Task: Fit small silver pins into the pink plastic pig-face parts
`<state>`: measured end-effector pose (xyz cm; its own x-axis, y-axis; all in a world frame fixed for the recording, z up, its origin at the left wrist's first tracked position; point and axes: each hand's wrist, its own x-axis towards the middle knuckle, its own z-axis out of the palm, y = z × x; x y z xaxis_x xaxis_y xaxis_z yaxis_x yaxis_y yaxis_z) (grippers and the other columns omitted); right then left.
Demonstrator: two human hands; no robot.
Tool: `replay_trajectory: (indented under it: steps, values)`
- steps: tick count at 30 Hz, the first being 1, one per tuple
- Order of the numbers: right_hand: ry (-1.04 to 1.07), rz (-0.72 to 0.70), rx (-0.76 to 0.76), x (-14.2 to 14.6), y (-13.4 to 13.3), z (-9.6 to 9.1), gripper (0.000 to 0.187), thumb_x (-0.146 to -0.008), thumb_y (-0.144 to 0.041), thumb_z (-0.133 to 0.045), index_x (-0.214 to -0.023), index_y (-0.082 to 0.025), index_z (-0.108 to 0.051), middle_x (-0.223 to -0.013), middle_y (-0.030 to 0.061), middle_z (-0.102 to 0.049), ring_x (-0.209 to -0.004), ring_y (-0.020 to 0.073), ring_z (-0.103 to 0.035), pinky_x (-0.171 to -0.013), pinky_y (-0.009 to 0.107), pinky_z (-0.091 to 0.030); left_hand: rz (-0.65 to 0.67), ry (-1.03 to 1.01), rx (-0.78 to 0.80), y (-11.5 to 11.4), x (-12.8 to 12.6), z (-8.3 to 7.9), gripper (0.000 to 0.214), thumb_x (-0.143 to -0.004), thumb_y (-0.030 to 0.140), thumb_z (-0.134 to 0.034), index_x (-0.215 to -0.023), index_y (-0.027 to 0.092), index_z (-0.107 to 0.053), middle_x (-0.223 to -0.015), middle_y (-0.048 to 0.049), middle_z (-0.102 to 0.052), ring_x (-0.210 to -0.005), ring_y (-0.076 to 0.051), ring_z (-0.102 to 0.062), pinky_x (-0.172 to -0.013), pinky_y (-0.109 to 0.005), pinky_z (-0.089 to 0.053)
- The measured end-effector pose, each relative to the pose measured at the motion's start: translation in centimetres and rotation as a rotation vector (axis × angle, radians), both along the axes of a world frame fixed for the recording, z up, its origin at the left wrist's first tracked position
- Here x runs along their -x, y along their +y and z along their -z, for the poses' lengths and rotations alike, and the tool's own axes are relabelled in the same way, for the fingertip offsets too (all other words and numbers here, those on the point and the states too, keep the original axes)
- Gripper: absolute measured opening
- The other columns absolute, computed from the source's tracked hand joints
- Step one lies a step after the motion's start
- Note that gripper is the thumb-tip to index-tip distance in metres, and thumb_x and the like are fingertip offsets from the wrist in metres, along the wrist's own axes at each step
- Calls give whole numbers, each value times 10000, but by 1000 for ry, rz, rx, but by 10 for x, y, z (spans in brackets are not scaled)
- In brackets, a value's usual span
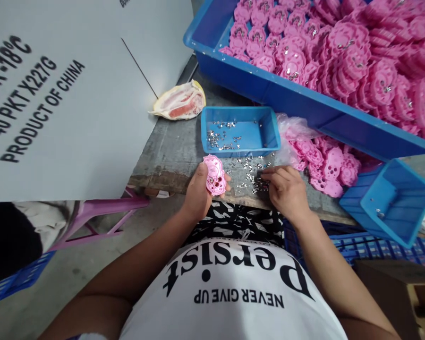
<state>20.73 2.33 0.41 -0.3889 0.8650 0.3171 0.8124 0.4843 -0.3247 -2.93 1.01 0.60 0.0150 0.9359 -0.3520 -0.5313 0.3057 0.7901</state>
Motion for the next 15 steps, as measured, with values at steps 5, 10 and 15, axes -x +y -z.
replay_trajectory:
  steps: [5, 10, 15]
  values:
    - [-49, 92, -30, 25, 15, 2, 287, -952, -136, -515, -1059, -191, -777, -988, 122, -750, -896, 296, -591, -806, 459, -494, -14, -3, -13, -2, 0, 0, 654, -823, 770, -646, -1061, 164, -578, -771, -71, -729, -583, -182, -662, -437, -254, -444]
    - [-110, 90, -31, 22, 21, 8, 311, -874, -83, -532, -955, -209, -805, -962, 117, -710, -908, 289, -571, -809, 460, -476, -30, -28, 42, -4, 1, -3, 598, -871, 735, -616, -1057, 168, -581, -770, -61, -722, -570, -174, -665, -441, -254, -436]
    - [-81, 168, -53, 7, 16, 6, 312, -870, -76, -519, -893, -215, -798, -953, 117, -716, -889, 294, -572, -799, 474, -472, -19, -33, 55, -3, 1, -4, 576, -886, 718, -613, -1043, 164, -595, -770, -64, -722, -570, -178, -671, -445, -260, -435]
